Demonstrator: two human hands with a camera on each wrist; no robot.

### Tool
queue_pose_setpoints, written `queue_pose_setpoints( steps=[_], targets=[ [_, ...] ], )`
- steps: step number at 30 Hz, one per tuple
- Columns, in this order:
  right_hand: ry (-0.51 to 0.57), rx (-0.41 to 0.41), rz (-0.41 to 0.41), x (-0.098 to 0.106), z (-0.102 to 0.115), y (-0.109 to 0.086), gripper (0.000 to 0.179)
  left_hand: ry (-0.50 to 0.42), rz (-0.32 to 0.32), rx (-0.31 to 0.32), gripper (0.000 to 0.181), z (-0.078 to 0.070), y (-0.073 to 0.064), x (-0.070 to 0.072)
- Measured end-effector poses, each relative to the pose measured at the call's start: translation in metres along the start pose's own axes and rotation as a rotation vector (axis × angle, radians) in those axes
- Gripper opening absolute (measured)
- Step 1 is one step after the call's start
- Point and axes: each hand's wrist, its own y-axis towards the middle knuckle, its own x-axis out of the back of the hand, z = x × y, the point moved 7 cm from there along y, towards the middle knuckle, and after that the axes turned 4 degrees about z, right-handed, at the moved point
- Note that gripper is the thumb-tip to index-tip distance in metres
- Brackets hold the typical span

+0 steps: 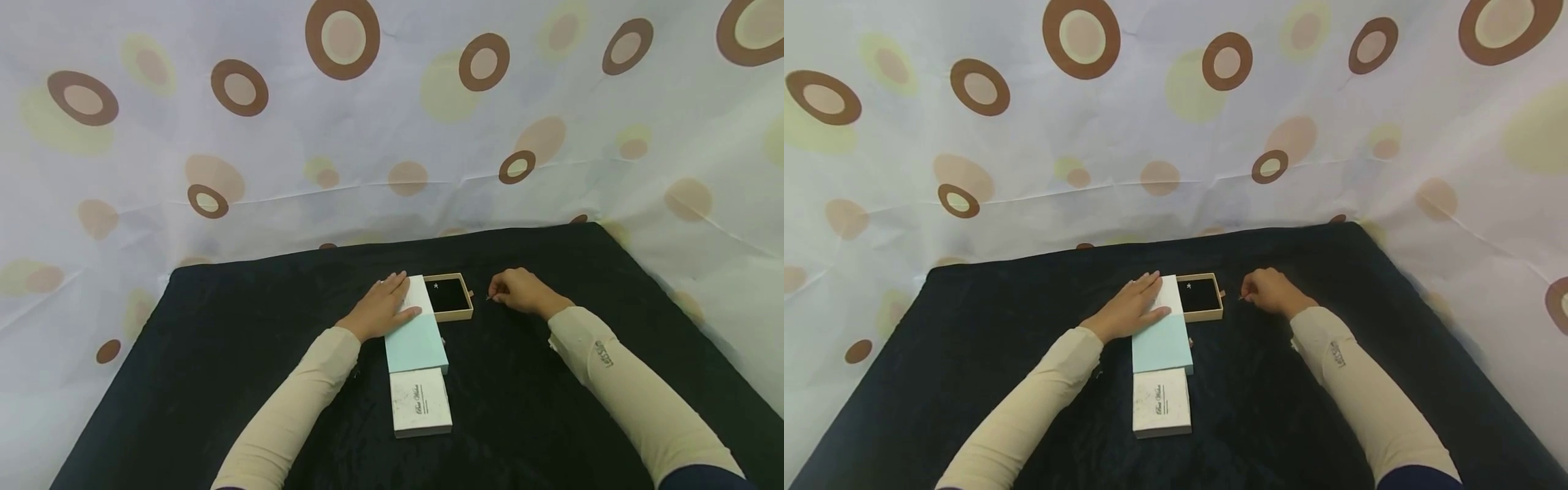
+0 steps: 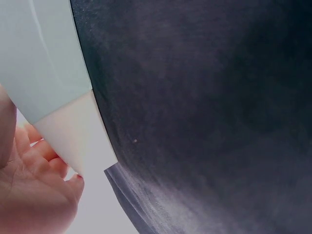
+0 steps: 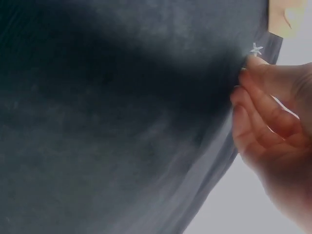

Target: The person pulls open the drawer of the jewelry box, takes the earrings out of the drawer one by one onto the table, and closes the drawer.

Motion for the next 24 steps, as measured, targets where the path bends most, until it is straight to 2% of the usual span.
queue_pose_setpoints(
  steps=[4, 6, 10, 15, 20, 24],
  targets=[
    [-0.031, -0.068, 0.030, 0.006, 0.004, -0.005, 0.011, 0.010, 0.005, 0.008, 0.076, 0.000, 0.000, 0.000],
    [-0.047, -0.100, 0.014, 0.012, 0.010, -0.009, 0.014, 0.008, 0.004, 0.010, 0.076, 0.000, -0.001, 0.000],
    [0.005, -0.140, -0.118, 0.029, 0.028, -0.014, 0.013, 0.006, 0.004, 0.020, 0.076, 0.000, -0.002, 0.000],
    [0.116, -0.106, -0.280, 0.047, 0.053, -0.014, 0.014, 0.005, -0.001, 0.029, 0.076, 0.001, -0.002, 0.001],
    [0.217, -0.140, -0.358, 0.050, 0.069, -0.005, 0.017, 0.002, -0.007, 0.031, 0.076, 0.001, -0.003, 0.001],
    [0.300, -0.167, -0.391, 0.039, 0.074, 0.004, 0.020, -0.006, -0.007, 0.034, 0.076, 0.001, -0.004, 0.002]
  ],
)
